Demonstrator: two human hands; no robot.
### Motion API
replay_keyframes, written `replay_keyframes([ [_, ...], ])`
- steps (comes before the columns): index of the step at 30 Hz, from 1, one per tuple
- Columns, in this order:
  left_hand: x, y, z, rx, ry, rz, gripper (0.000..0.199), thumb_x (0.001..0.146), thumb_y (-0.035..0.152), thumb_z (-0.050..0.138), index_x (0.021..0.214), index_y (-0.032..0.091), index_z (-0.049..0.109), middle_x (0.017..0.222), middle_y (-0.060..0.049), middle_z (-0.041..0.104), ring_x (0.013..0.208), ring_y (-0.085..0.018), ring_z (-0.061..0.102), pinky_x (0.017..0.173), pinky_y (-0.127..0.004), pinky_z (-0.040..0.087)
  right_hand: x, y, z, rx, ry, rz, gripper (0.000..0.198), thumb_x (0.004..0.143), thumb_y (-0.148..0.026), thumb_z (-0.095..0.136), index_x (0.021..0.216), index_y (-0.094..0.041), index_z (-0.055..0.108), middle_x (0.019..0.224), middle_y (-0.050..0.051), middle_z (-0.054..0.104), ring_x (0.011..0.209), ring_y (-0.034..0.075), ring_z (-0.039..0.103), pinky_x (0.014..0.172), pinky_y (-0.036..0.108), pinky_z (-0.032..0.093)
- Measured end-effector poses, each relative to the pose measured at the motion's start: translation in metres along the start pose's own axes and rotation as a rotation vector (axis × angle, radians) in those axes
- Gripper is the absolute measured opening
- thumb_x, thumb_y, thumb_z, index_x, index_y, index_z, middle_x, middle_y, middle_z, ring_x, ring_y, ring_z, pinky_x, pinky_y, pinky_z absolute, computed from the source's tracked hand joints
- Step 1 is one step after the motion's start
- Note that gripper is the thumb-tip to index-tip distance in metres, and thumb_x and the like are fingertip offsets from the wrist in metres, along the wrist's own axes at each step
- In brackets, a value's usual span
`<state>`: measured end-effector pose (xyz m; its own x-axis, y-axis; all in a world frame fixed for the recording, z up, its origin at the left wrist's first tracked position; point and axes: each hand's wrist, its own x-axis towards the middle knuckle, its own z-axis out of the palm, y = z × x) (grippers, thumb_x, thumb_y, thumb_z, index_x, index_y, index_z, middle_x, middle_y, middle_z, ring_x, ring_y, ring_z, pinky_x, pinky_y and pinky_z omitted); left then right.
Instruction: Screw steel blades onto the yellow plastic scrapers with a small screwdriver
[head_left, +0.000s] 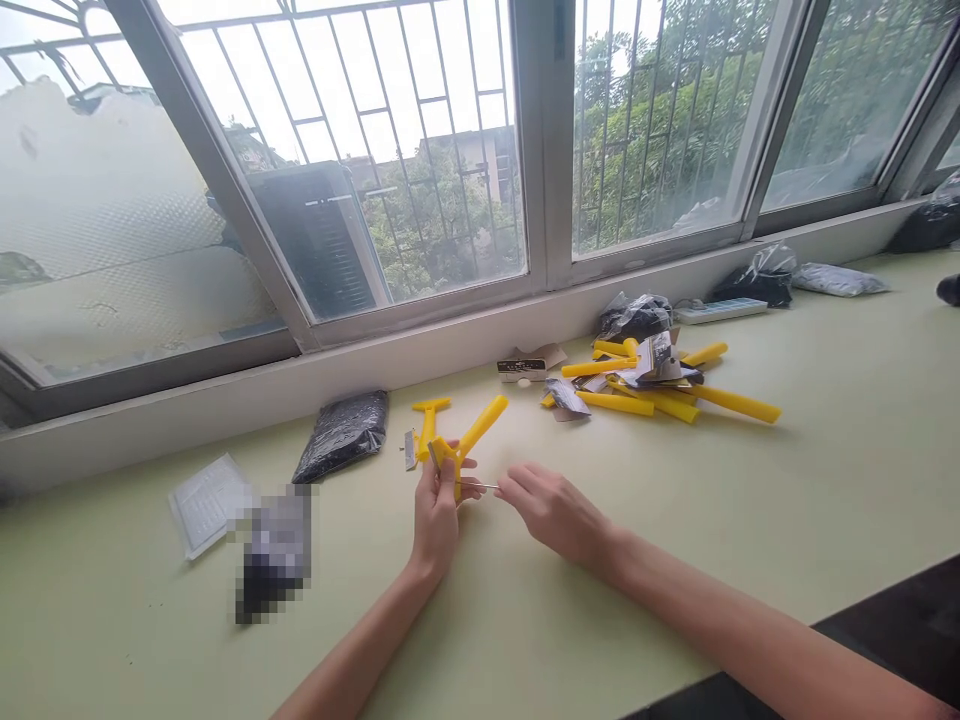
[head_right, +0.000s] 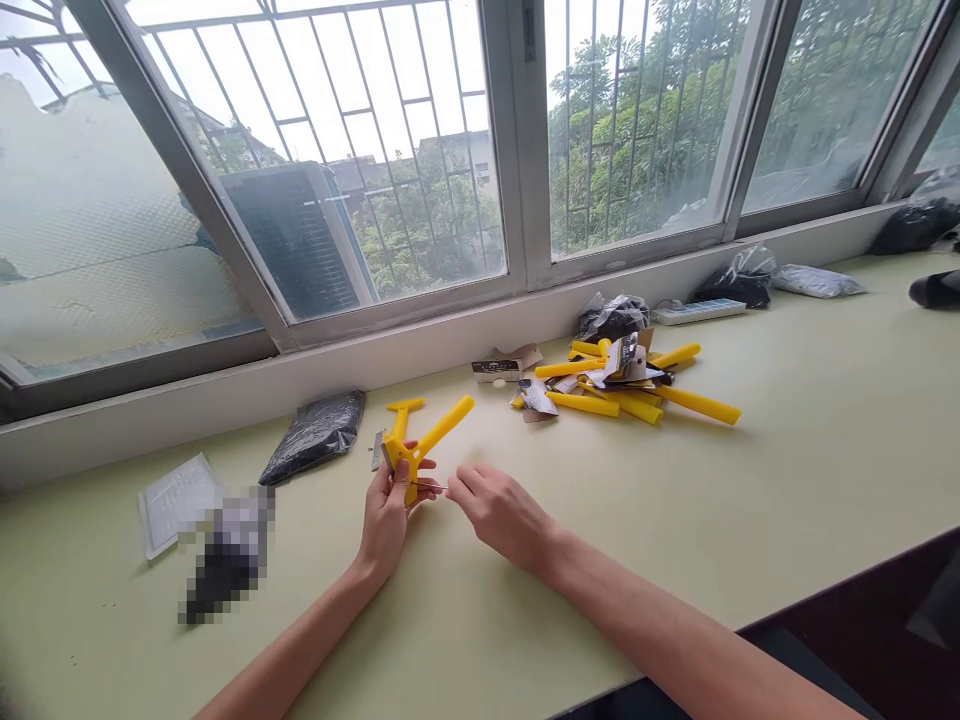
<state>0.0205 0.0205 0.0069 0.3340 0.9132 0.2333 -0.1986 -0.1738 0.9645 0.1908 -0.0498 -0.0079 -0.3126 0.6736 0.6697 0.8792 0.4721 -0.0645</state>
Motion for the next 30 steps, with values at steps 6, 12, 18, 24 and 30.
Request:
replay_keyframes([
  [6,0.002,-0.002,-0.002,-0.005,0.069,-0.027,0.041,0.095,0.053,0.056,0.124,0.023,0.057,0.101,-0.006,0.067,0.071,-0.014,0.066,0.073,-0.032,0.057,0.003,-0.011,0.005,0.036,-0.022,0.172,0.029,0.106,-0.026,0.041,0.083,-0.018,0.058,0.078,0.005,0.056,0.064,0.017,0.047,0.059,0.03,0.035],
  [12,0.001,-0.001,0.001,0.014,0.065,0.062,0.041,0.095,0.053,0.057,0.121,0.022,0.06,0.085,-0.002,0.062,0.07,-0.013,0.059,0.071,-0.029,0.052,0.005,-0.017,0.009,0.24,-0.086,0.49,0.035,0.104,-0.028,0.046,0.07,-0.02,0.052,0.069,0.001,0.059,0.059,0.015,0.05,0.058,0.029,0.034],
  [18,0.001,-0.001,0.001,0.047,0.059,0.059,0.042,0.096,0.054,0.056,0.123,0.023,0.059,0.085,-0.002,0.06,0.072,-0.014,0.057,0.071,-0.028,0.051,0.004,-0.01,0.004,0.237,-0.031,0.496,0.025,0.101,-0.039,0.055,0.086,-0.023,0.067,0.079,0.001,0.07,0.067,0.016,0.059,0.06,0.028,0.032],
  [24,0.002,-0.003,-0.001,0.059,0.1,0.029,0.045,0.093,0.057,0.059,0.121,0.023,0.061,0.084,-0.002,0.061,0.07,-0.013,0.058,0.07,-0.028,0.051,0.007,-0.019,0.0,0.291,-0.038,0.561,0.037,0.105,-0.034,0.041,0.076,-0.021,0.057,0.069,0.001,0.062,0.059,0.016,0.052,0.058,0.029,0.034],
  [30,0.004,-0.006,-0.003,0.048,0.098,0.021,0.045,0.094,0.058,0.057,0.123,0.024,0.06,0.084,-0.001,0.061,0.068,-0.012,0.058,0.069,-0.026,0.05,0.007,-0.012,0.001,0.463,0.073,0.477,0.024,0.104,-0.026,0.044,0.085,-0.021,0.058,0.086,0.004,0.063,0.072,0.017,0.057,0.068,0.03,0.045],
])
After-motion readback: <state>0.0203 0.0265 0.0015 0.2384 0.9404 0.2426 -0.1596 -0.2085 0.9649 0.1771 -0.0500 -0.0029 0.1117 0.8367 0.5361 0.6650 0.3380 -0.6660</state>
